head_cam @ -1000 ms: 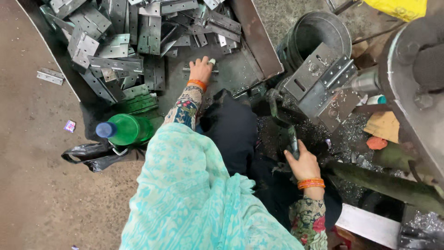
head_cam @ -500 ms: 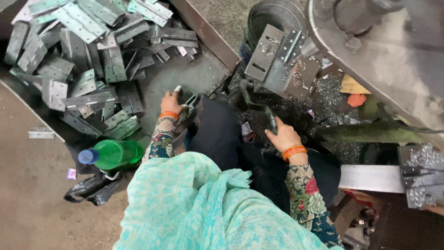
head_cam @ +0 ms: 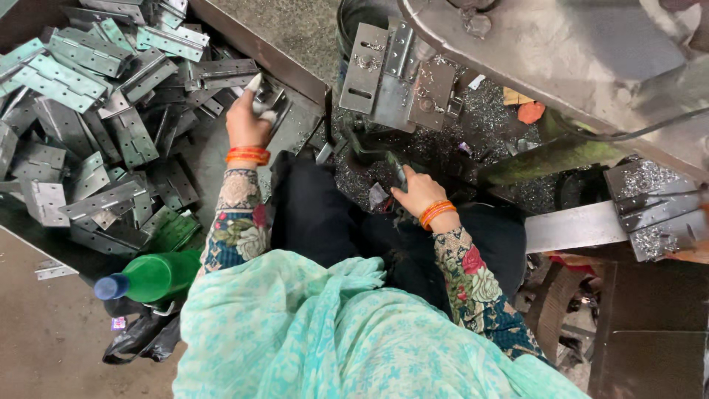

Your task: The person repeatedly picks up metal brackets from a pile, places them into a punching machine, and operates the lever to punch holes. The processed brackets are then placed into a metal bin.

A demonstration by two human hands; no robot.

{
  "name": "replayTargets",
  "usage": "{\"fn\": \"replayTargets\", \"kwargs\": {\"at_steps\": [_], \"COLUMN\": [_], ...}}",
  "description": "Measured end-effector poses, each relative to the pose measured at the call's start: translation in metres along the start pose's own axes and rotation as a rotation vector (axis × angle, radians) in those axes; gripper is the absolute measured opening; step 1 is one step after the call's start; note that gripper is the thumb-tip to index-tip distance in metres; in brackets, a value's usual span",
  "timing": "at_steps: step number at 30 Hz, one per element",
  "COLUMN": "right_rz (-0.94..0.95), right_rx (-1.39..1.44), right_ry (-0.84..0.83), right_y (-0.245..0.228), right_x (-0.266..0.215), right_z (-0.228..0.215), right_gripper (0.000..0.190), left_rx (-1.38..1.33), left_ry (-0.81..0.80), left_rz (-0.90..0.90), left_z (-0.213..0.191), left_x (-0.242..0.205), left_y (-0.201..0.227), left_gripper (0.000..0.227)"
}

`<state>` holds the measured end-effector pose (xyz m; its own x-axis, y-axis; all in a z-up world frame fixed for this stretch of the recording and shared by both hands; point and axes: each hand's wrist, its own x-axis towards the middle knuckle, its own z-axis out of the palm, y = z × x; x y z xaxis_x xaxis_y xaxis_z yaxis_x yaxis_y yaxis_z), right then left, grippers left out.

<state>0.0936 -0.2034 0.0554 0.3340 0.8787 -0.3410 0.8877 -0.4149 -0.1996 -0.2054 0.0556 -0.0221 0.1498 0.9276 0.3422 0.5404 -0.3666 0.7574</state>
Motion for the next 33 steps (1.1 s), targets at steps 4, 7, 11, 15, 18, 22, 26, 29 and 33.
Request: {"fn": "replayTargets", "kwargs": {"at_steps": [4, 7, 11, 15, 18, 22, 26, 29, 33], "right_rz": [0.016, 0.021, 0.000, 0.047, 0.037, 0.008, 0.018, 0.043, 0.048], "right_rx": [0.019, 0.020, 0.032, 0.033, 0.024, -0.008, -0.020, -0.001, 0.144], "right_ry": [-0.015, -0.026, -0.025, -0.069, -0.071, -0.051, -0.052, -0.014, 0.156], "right_y": [0.002, 0.001, -0.002, -0.005, -0.010, -0.010, 0.000, 0.014, 0.022], "right_x": [0.001, 0.000, 0.000, -0.003, -0.005, -0.003, 0.004, 0.007, -0.014], "right_z": [-0.001, -0.002, -0.008, -0.013, -0.014, -0.017, -0.006, 0.019, 0.096], "right_gripper": [0.070, 0.072, 0.072, 0.070, 0.074, 0.076, 0.074, 0.072, 0.081], "left_rx": [-0.368, -0.389, -0.296, 0.137, 0.431, 0.500, 0.488, 0.502, 0.524], "left_ry": [-0.129, -0.137, -0.144, -0.292, -0.416, -0.532, -0.496, -0.522, -0.514], "left_rz": [-0.057, -0.007, -0.004, 0.346, 0.419, 0.553, 0.573, 0.575, 0.572], "left_z": [0.044, 0.103, 0.169, 0.177, 0.161, 0.146, 0.146, 0.152, 0.153], "left_x": [0.030, 0.033, 0.012, -0.011, -0.026, -0.034, -0.020, -0.007, -0.012], "left_y": [0.077, 0.117, 0.136, 0.136, 0.146, 0.159, 0.157, 0.158, 0.156], "left_gripper": [0.076, 0.071, 0.057, 0.046, 0.054, 0.066, 0.057, 0.050, 0.038]}}
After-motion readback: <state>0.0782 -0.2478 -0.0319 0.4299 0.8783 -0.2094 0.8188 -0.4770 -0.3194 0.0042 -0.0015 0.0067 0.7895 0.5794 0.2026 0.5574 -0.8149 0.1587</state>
